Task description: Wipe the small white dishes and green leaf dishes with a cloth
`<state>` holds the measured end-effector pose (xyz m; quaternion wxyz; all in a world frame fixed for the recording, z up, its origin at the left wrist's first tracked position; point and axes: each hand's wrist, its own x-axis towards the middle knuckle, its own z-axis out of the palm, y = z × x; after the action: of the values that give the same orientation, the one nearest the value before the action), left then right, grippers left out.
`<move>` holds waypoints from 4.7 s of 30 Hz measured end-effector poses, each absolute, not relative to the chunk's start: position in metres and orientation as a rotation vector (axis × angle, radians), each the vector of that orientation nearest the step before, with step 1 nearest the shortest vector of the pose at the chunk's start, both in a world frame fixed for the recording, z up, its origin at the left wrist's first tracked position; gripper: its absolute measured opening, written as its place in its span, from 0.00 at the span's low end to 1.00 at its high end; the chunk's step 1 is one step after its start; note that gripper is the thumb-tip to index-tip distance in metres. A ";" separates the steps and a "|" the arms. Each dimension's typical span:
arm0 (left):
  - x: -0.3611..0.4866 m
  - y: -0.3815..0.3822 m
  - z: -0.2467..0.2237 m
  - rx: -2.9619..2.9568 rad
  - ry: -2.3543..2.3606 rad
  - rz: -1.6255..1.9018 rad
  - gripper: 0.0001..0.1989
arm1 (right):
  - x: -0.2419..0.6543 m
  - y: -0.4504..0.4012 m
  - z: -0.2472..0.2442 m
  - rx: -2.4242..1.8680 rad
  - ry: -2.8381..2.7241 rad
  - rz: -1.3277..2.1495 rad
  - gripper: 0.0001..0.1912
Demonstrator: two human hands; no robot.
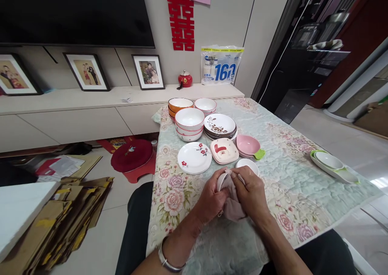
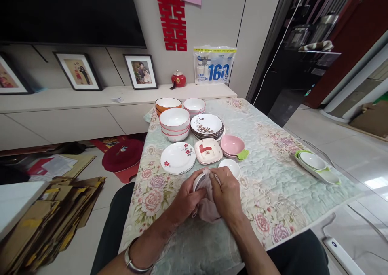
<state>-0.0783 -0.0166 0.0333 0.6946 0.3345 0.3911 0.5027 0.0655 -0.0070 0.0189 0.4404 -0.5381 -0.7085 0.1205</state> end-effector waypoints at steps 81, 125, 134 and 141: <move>-0.082 -0.014 0.012 1.428 0.982 1.149 0.26 | 0.067 -0.010 0.021 -1.289 -1.957 0.253 0.10; -0.087 -0.015 0.016 1.601 1.421 1.271 0.13 | 0.051 -0.015 0.016 -1.526 -1.955 0.318 0.14; -0.083 -0.017 0.017 1.734 1.296 1.071 0.12 | 0.056 -0.016 0.006 -1.384 -2.081 -0.290 0.18; -0.083 -0.019 0.014 1.597 1.364 1.190 0.09 | 0.054 -0.014 0.014 -1.453 -1.984 -0.061 0.15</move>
<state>-0.0830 -0.0186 0.0142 0.3559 0.6182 0.5282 0.4607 0.0538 -0.0141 0.0136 0.3343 -0.5568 -0.7600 -0.0234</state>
